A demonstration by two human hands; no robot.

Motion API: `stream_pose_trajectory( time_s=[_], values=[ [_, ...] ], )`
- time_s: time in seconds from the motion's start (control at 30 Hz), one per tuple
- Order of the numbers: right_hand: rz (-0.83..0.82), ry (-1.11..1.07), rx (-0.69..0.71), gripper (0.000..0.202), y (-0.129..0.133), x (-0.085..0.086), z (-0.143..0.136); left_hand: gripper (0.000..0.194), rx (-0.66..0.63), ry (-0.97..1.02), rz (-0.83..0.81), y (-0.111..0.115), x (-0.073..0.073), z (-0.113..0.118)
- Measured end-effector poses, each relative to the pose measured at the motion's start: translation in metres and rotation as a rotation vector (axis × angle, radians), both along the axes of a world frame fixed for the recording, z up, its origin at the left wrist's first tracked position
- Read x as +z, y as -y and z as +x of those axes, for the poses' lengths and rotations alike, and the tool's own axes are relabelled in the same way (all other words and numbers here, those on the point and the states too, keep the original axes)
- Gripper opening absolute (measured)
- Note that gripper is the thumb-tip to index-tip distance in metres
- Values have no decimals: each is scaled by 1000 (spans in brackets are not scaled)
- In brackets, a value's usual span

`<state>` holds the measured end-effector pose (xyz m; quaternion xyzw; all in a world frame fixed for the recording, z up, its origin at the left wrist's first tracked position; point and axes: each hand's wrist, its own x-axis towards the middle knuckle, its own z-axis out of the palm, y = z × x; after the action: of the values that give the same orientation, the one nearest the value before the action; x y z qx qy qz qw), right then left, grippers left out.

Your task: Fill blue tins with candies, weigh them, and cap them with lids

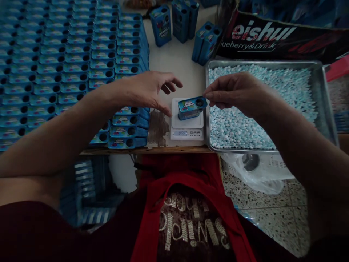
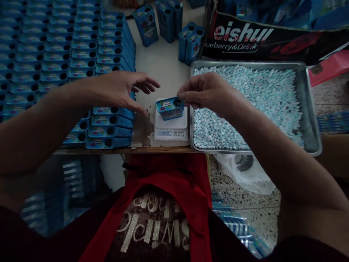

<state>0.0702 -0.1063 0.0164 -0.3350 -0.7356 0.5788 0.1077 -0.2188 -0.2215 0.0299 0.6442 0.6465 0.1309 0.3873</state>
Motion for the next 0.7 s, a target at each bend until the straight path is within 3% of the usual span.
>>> stream_pose_trajectory(
  time_s=[0.23,0.43,0.53,0.6,0.7],
  values=[
    [64,-8,17,10,0,5,-7,71,30,17,-25,-5,-13,20],
    [580,205,227,14,5,12,-21,61,1,23,-20,-8,-19,23],
    [753,332,365,15,8,16,-31,53,43,43,-20,-7,-16,21],
    [778,374,400,19,9,17,-37,48,72,55,-28,-5,-14,20],
    [698,310,344,26,10,13,-43,53,77,42,-44,-2,-12,17]
  ],
)
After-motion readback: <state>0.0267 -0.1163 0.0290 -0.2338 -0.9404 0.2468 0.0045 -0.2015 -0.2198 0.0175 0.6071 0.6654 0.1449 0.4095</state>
